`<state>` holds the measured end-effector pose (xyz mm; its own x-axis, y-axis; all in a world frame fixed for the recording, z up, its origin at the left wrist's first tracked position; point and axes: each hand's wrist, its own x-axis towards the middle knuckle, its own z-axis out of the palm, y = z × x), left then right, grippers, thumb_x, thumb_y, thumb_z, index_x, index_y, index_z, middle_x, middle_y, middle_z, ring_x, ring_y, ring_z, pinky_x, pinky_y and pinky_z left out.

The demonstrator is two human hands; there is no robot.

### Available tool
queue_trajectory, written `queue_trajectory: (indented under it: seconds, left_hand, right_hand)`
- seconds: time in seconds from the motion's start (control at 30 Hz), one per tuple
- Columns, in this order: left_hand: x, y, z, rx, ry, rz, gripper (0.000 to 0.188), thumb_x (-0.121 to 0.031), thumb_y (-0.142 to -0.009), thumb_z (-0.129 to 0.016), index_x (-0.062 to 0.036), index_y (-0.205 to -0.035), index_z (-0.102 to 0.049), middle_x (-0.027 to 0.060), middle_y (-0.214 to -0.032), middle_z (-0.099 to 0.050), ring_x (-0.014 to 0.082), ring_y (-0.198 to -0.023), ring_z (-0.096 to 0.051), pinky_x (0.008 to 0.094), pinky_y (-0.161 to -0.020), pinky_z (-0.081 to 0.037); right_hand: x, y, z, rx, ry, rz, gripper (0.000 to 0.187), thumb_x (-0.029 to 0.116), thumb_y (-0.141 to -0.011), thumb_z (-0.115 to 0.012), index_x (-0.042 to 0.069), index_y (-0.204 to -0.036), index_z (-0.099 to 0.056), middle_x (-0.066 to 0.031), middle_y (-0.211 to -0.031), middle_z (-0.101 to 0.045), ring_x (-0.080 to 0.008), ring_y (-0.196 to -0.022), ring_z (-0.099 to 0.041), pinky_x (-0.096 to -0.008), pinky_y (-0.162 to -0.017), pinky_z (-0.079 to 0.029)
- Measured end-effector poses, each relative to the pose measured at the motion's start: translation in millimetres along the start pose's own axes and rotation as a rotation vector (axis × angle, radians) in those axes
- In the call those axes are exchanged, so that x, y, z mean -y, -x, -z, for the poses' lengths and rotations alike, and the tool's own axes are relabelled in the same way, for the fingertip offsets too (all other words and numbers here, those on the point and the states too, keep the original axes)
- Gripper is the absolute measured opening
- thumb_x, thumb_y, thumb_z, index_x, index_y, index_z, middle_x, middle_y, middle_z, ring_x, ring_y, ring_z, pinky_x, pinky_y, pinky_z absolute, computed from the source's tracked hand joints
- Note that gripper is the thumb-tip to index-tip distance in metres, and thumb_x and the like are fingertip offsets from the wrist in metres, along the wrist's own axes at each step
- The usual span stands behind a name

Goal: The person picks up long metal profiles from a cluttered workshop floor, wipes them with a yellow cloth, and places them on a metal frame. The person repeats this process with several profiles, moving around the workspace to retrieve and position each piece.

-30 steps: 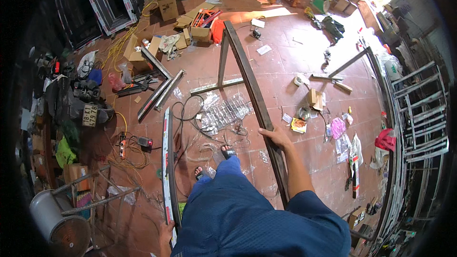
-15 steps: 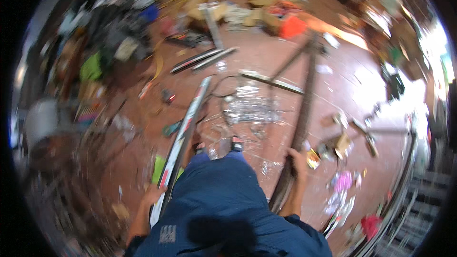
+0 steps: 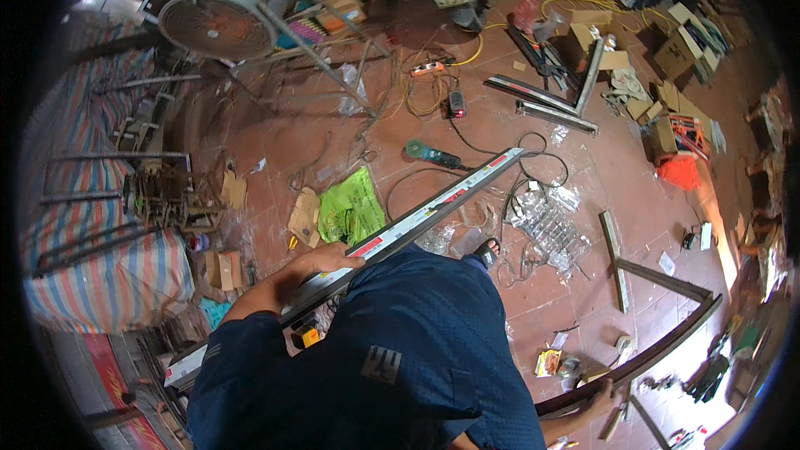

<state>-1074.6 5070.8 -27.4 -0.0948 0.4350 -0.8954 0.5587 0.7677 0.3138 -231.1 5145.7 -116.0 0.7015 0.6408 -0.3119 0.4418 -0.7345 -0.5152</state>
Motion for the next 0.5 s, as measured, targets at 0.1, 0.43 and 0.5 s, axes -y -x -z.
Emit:
queue_trajectory:
  seconds: [0.1,0.43,0.5]
  left_hand:
    - [68,1,-22,-0.045,0.129,-0.027,0.083,-0.074,-0.086,-0.063,0.0035,-0.114,-0.072,0.018,-0.095,-0.074,0.0276,-0.086,-0.071,0.0387,-0.077,-0.054]
    - [266,86,-76,-0.225,0.723,-0.009,0.084,-0.076,-0.089,-0.059,-0.0014,-0.128,-0.067,0.0168,-0.11,-0.069,0.026,-0.104,-0.064,0.04,-0.089,-0.05]
    - [285,123,-72,-0.279,0.96,0.005,0.086,-0.073,-0.089,-0.062,0.0025,-0.13,-0.064,0.0155,-0.112,-0.067,0.0251,-0.104,-0.061,0.04,-0.09,-0.049]
  right_hand:
    - [52,4,-31,-0.626,0.194,0.304,0.068,0.044,-0.089,-0.076,0.002,-0.139,-0.059,-0.0164,-0.115,-0.07,-0.0239,-0.095,-0.069,-0.0371,-0.082,-0.056]
    - [329,207,-251,0.321,-0.598,0.572,0.025,0.03,-0.092,-0.076,0.006,-0.098,-0.07,-0.0021,-0.071,-0.057,-0.0107,-0.067,-0.051,-0.0262,-0.059,-0.037]
    - [346,217,-296,0.473,-0.562,0.455,0.014,0.016,-0.092,-0.074,0.004,-0.092,-0.066,-0.0029,-0.075,-0.055,-0.0122,-0.073,-0.051,-0.0279,-0.055,-0.039]
